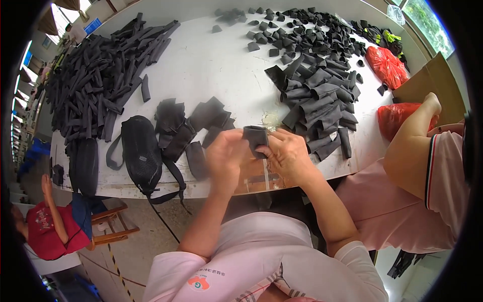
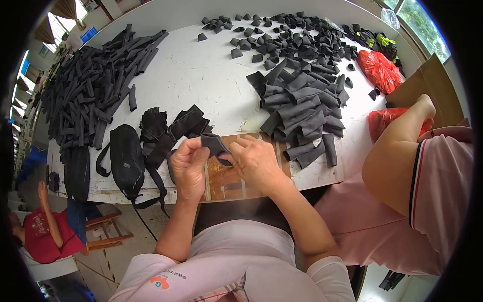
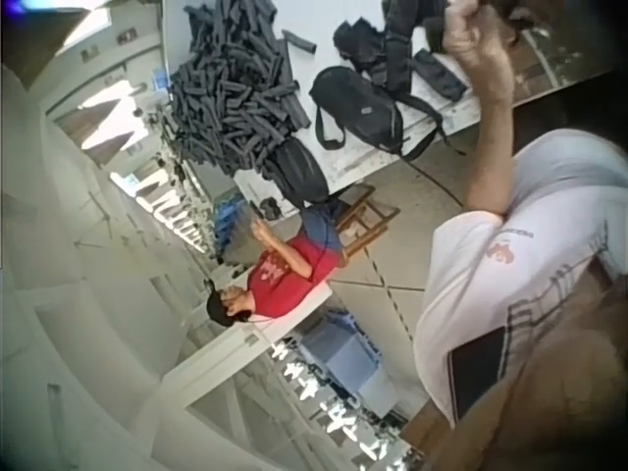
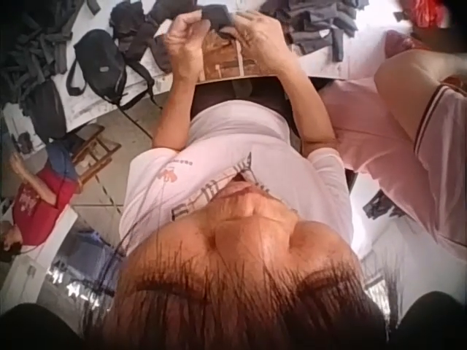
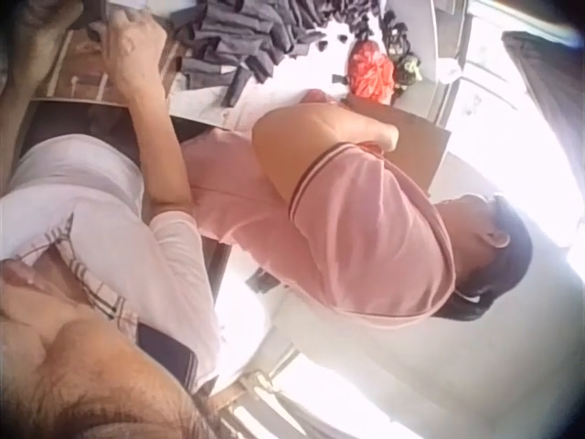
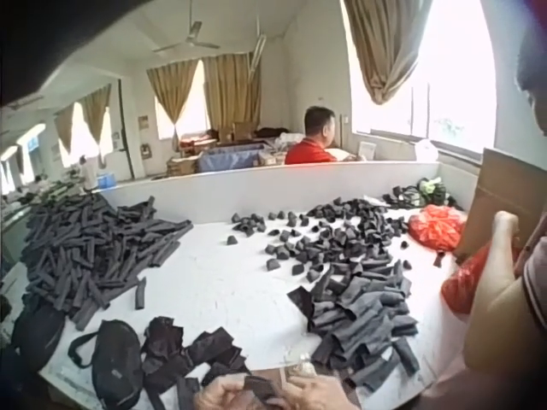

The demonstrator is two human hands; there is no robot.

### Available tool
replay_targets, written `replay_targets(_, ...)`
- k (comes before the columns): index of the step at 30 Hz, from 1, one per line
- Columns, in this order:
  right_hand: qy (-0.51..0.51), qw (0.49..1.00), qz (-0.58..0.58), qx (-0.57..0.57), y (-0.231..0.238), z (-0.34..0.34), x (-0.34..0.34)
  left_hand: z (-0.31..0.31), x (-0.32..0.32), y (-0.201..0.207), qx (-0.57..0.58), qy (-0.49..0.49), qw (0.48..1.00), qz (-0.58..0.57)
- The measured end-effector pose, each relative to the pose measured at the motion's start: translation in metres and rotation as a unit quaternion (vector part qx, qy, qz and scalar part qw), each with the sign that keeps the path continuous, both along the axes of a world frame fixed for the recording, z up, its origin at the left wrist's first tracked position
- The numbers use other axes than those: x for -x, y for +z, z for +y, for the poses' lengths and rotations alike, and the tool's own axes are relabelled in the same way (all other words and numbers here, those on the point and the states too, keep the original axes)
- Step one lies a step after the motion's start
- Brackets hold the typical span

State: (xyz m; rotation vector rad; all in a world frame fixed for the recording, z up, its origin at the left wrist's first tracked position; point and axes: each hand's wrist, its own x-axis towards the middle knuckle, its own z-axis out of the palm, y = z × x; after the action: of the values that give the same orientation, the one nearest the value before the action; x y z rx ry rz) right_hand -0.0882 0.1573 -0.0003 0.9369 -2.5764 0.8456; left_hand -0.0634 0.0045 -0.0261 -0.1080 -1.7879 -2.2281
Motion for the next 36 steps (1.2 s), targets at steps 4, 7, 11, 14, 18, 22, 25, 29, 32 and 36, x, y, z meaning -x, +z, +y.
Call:
replay_targets(4,-0.018,0.998,-0.017,0.058,-0.008,0.001,-0.002,0.013,0.009,0.023,-0.154,-0.111,0.98,-0.061)
replay_targets(7,0.013,0.996,-0.021,0.086,0.011,0.004,-0.001,0.009,0.017,0.042,-0.127,-0.187,0.971,-0.073)
replay_targets(11,0.035,0.984,-0.092,0.149,-0.02,0.009,-0.003,0.014,0.018,0.042,0.079,-0.178,0.978,-0.076)
replay_targets(14,0.031,0.984,-0.062,0.162,-0.031,0.005,-0.006,0.015,0.016,0.036,0.06,-0.189,0.975,-0.1)
replay_targets(18,0.031,0.982,-0.072,0.17,-0.015,0.006,-0.001,0.017,0.014,0.049,0.123,-0.123,0.984,-0.022)
replay_targets(22,0.04,0.962,-0.166,0.214,-0.037,0.008,-0.004,0.015,0.02,0.031,0.284,-0.117,0.951,-0.024)
replay_targets(25,0.037,0.975,-0.117,0.182,-0.032,0.005,-0.002,0.02,0.013,0.035,0.208,-0.094,0.973,0.013)
replay_targets(29,0.001,0.988,-0.101,0.116,-0.016,0.007,-0.007,0.017,0.005,0.047,-0.031,-0.166,0.985,-0.024)
replay_targets(32,-0.011,0.99,-0.075,0.123,-0.01,0.002,-0.006,0.02,0.007,0.047,-0.133,-0.151,0.979,0.023)
replay_targets(36,0.014,0.993,-0.073,0.096,0.014,0.002,-0.002,0.007,0.01,0.049,-0.29,-0.102,0.949,0.067)
